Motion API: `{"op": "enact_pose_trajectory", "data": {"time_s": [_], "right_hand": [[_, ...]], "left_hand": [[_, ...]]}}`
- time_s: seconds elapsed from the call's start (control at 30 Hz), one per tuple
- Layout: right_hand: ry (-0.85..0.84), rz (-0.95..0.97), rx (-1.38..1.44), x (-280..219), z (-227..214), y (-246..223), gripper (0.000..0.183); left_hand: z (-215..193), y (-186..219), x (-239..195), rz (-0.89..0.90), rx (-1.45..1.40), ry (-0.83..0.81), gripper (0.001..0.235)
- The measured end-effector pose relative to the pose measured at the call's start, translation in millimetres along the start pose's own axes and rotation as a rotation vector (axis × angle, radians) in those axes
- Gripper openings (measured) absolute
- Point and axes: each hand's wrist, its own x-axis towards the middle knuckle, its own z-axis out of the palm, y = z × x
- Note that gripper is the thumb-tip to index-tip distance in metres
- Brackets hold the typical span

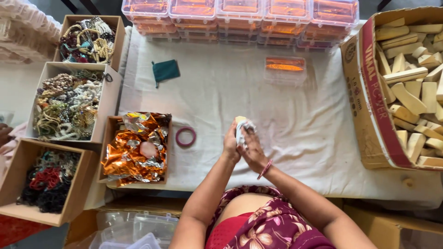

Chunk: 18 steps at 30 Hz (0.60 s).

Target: The person wipes a small wooden block with a white cloth, holding it in their left hand and rubbing it with their right. They rotate the block to clean different sides and edges, then place it on the table before picking it up again to continue wiping.

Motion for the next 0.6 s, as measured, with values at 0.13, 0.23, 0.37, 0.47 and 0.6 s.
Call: {"op": "enact_pose_trajectory", "data": {"time_s": [0.13, 0.23, 0.37, 0.47, 0.6], "right_hand": [[0.273, 0.101, -0.032, 34, 9, -5, 0.061], [0.204, 0.082, -0.041, 26, 13, -18, 0.055], [0.137, -0.05, -0.062, 14, 5, -41, 0.05], [0.303, -0.03, -0.019, 33, -9, -32, 0.05], [0.463, 0.059, 0.115, 48, -40, -14, 0.051]], "left_hand": [[-10, 10, -8, -0.03, 0.138, -0.142, 0.051], [-23, 13, 8, -0.062, 0.092, -0.135, 0.045], [-33, 5, 21, -0.096, -0.09, -0.218, 0.044], [4, 2, 0, -0.021, -0.005, -0.19, 0.039], [43, -7, -13, -0.021, 0.271, -0.08, 0.031]]}}
